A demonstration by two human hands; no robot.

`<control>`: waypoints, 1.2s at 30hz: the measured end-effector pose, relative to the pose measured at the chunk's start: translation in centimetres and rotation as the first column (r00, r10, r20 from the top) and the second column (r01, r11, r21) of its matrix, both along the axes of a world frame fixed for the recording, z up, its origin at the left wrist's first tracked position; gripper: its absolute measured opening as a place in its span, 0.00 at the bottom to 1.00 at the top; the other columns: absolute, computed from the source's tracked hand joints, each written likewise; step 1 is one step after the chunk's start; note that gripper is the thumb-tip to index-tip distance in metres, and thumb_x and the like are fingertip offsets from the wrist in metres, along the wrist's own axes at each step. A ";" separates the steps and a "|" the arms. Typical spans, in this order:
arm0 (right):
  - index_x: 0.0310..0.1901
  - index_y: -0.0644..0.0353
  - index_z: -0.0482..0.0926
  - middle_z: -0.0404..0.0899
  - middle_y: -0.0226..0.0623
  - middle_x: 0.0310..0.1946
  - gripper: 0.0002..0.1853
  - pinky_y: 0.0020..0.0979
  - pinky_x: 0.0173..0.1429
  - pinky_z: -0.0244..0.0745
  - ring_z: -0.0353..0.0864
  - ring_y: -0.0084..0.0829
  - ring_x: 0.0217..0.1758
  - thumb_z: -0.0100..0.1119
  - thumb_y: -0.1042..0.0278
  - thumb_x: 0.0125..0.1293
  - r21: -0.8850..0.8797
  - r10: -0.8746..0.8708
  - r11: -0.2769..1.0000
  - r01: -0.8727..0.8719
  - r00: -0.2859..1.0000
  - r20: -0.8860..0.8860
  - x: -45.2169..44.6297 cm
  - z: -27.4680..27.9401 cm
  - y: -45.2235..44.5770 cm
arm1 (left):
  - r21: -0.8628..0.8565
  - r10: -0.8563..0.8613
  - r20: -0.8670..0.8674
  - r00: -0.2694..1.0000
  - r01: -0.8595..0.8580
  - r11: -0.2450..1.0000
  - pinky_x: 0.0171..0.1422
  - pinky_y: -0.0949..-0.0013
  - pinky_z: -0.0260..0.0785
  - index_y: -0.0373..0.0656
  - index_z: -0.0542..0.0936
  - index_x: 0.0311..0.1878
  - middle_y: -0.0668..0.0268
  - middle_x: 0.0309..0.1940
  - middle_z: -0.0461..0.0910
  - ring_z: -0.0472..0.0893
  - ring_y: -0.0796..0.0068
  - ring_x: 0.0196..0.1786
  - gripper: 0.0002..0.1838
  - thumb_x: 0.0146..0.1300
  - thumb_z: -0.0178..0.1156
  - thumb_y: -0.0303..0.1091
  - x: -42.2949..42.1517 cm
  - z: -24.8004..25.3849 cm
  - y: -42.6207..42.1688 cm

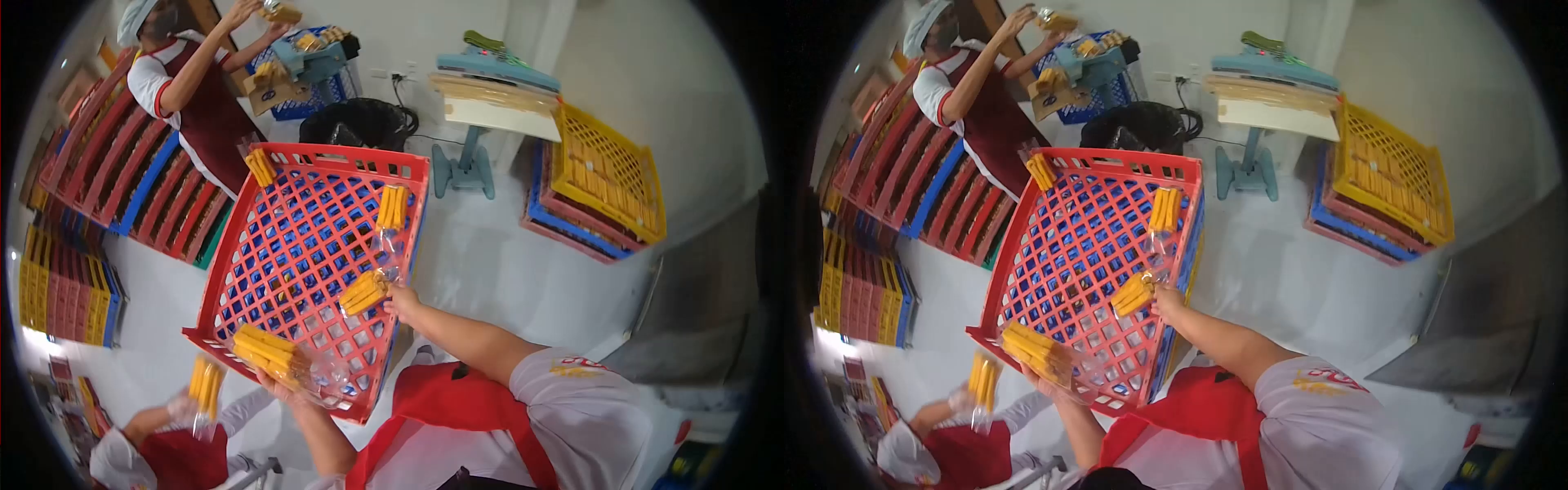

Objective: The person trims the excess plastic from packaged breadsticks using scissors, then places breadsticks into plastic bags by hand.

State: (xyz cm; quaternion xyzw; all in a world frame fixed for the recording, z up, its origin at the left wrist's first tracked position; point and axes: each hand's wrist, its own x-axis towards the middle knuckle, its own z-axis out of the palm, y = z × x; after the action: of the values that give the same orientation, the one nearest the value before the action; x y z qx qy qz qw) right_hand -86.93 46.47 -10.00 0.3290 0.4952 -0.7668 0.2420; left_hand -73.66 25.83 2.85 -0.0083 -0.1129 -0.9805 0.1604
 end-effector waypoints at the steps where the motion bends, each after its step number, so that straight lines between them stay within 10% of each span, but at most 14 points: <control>1: 0.44 0.55 0.68 0.68 0.36 0.33 0.12 0.34 0.33 0.74 0.73 0.37 0.33 0.47 0.59 0.62 0.000 0.020 1.000 -0.020 1.000 0.020 -1.1 -0.6 0.2 | -0.098 0.096 0.150 0.984 -0.082 0.992 0.53 0.56 0.67 0.46 0.64 0.59 0.63 0.53 0.70 0.73 0.63 0.50 0.29 0.55 0.54 0.48 -0.8 0.6 0.3; 6: 0.44 0.53 0.69 0.72 0.38 0.39 0.16 0.34 0.39 0.74 0.75 0.35 0.40 0.54 0.60 0.56 -0.081 0.411 0.911 -0.403 0.893 0.184 -5.8 -1.8 4.6 | -0.046 -0.068 0.079 0.995 0.072 0.996 0.58 0.52 0.61 0.48 0.60 0.62 0.62 0.58 0.64 0.69 0.62 0.55 0.31 0.56 0.52 0.48 -9.7 0.7 1.1; 10: 0.44 0.57 0.73 0.76 0.35 0.36 0.14 0.28 0.36 0.73 0.76 0.25 0.34 0.53 0.65 0.55 0.015 0.546 0.831 -0.557 0.808 -0.221 -10.0 3.2 11.7 | -0.018 -0.061 0.189 0.980 0.066 0.998 0.57 0.54 0.63 0.48 0.59 0.61 0.60 0.54 0.66 0.71 0.61 0.52 0.34 0.53 0.55 0.51 -16.7 2.0 4.2; 19: 0.46 0.66 0.73 0.77 0.36 0.39 0.17 0.22 0.38 0.69 0.75 0.23 0.35 0.55 0.65 0.58 0.462 0.158 0.883 0.076 0.881 -0.447 -34.2 12.7 39.2 | 0.057 0.112 0.277 0.954 -0.133 0.989 0.59 0.55 0.61 0.45 0.66 0.56 0.61 0.52 0.70 0.69 0.60 0.55 0.27 0.55 0.55 0.45 -31.2 -1.0 18.9; 24: 0.47 0.69 0.72 0.76 0.40 0.38 0.18 0.27 0.44 0.69 0.75 0.29 0.39 0.52 0.64 0.59 0.594 0.235 0.707 0.384 0.664 -0.710 -51.6 18.1 49.9 | 0.094 0.133 0.292 0.947 -0.167 0.982 0.58 0.53 0.63 0.44 0.66 0.56 0.61 0.53 0.70 0.69 0.59 0.55 0.25 0.55 0.55 0.42 -41.1 0.9 28.1; 26: 0.47 0.69 0.71 0.77 0.45 0.40 0.19 0.32 0.47 0.69 0.76 0.35 0.42 0.50 0.63 0.59 0.713 0.389 0.546 0.439 0.621 -0.680 -56.4 18.6 52.2 | 0.061 0.114 0.302 0.947 -0.138 0.989 0.58 0.53 0.63 0.44 0.65 0.57 0.61 0.53 0.70 0.69 0.59 0.55 0.26 0.55 0.55 0.42 -44.2 2.4 30.8; 28: 0.50 0.66 0.69 0.74 0.54 0.44 0.21 0.39 0.51 0.67 0.73 0.47 0.47 0.48 0.62 0.57 0.932 0.667 -0.064 0.357 0.709 -0.226 -61.5 17.6 52.4 | -0.029 0.138 0.314 0.939 -0.135 0.990 0.59 0.53 0.60 0.45 0.64 0.57 0.61 0.53 0.69 0.69 0.61 0.55 0.26 0.56 0.55 0.42 -47.4 3.3 32.6; 31: 0.52 0.63 0.68 0.70 0.60 0.45 0.24 0.43 0.53 0.64 0.69 0.51 0.50 0.48 0.61 0.54 1.000 0.732 0.010 -0.007 0.682 -0.002 -65.9 15.8 53.5 | -0.070 0.153 0.314 0.937 -0.138 0.988 0.60 0.55 0.60 0.44 0.65 0.56 0.62 0.52 0.70 0.69 0.62 0.55 0.24 0.56 0.56 0.38 -51.1 2.5 32.5; 33: 0.52 0.62 0.69 0.72 0.59 0.43 0.25 0.42 0.51 0.66 0.72 0.51 0.48 0.51 0.61 0.51 0.980 0.715 -0.162 -0.114 0.671 0.196 -67.2 15.7 53.7 | -0.119 0.211 0.289 0.934 -0.184 0.976 0.61 0.55 0.59 0.43 0.66 0.55 0.62 0.51 0.70 0.69 0.62 0.55 0.24 0.56 0.56 0.37 -52.6 4.7 33.3; 36: 0.49 0.63 0.70 0.75 0.56 0.40 0.26 0.39 0.49 0.68 0.75 0.48 0.45 0.55 0.62 0.46 0.996 0.733 -0.086 0.003 0.677 0.061 -67.6 15.6 54.2 | -0.158 0.232 0.260 0.937 -0.196 0.968 0.60 0.53 0.59 0.43 0.66 0.55 0.61 0.50 0.71 0.69 0.61 0.54 0.23 0.56 0.56 0.38 -54.3 5.7 33.0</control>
State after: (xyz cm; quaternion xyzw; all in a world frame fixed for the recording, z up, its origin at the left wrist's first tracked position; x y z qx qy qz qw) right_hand -154.50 100.68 5.63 0.0120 0.9872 -0.1580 0.0187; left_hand -127.95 58.84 8.57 0.1308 -0.1978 -0.9392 0.2482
